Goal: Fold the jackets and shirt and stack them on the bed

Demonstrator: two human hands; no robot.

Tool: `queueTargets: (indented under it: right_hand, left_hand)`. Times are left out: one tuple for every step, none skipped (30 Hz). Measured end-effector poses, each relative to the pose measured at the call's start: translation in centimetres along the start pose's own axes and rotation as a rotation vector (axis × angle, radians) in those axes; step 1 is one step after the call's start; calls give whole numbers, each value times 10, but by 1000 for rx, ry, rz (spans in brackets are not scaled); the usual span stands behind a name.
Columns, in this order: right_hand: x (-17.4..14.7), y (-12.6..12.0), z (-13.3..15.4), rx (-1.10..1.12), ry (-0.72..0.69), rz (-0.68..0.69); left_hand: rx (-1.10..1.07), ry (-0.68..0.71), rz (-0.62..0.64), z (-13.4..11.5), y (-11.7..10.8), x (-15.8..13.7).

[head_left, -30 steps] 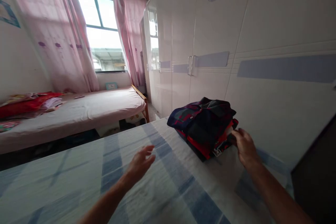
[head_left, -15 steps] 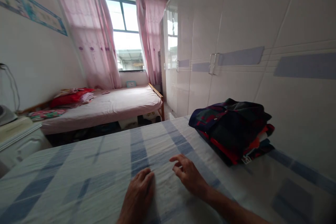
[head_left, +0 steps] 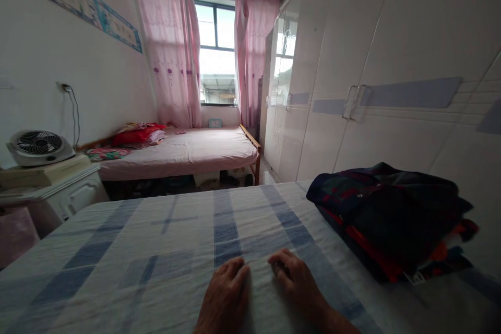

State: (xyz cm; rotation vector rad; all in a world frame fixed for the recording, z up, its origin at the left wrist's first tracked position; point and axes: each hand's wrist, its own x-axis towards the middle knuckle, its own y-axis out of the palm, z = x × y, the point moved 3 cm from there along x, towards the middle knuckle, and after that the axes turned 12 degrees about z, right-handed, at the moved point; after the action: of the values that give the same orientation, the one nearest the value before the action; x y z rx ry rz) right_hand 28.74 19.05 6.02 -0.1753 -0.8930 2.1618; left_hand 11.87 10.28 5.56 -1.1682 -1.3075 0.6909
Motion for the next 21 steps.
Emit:
queueTargets:
  right_hand:
    - [0,0,0,5,-4,0]
    - [0,0,-1,11,-10,1]
    - [0,-1,-1,16,-16,1]
    - [-1,-1,-1,20,-20,-2]
    - [-1,-1,-1,20,-22,-7]
    - [-2,-1,0,19,-25,-12]
    - [-2,-1,1,16,-27,-19]
    - [-3,-1,2,12,-29,-23]
    - [-2,-2,3,7,-30,-23]
    - [-2,-2,4,1,-32,-19]
    - [-2,-2,5,-6,-33,-12]
    - [-1,-2,5,-16,-33,-4]
    - [-1,-3,5,-29,-31,3]
    - [-2,-3,4,-44,-30,11]
    - [-2,-3,3,-61,-30,16]
    - [-2,-3,1,-81,-31,22]
    - [-3,-4,-1,-103,-34,23]
    - [-3,-4,-2,-129,-44,19]
    - [-4,-3,-1,-162,-65,6]
    - [-4,-3,2,-205,-104,-16]
    - [-5,-1,8,-254,-161,-36]
  left_hand:
    - [8,7,-1,1,1,0]
    - [17,14,-3,2,2,-1]
    - [25,22,-5,3,3,-1]
    - [34,31,-8,5,5,-2]
    - [43,42,-14,6,7,-3]
    - [51,53,-19,8,9,-3]
    - [55,62,-22,10,10,-4]
    - [57,68,-25,12,12,-4]
    - [55,68,-23,12,12,-4]
    - [50,60,-14,12,11,-4]
    - [42,47,3,11,10,-4]
    - [32,27,23,8,7,-3]
    - [24,9,50,4,3,-3]
    - [16,-7,81,0,0,-2]
    - [10,-27,108,-4,-4,-1]
    - [14,-22,146,-7,-7,0]
    - [9,-34,170,-10,-10,1]
    - [4,-54,191,-11,-12,2]
    - [-1,-70,209,-11,-13,3]
    - [-8,-87,221,-11,-13,4]
    - [-14,-99,232,-10,-13,4]
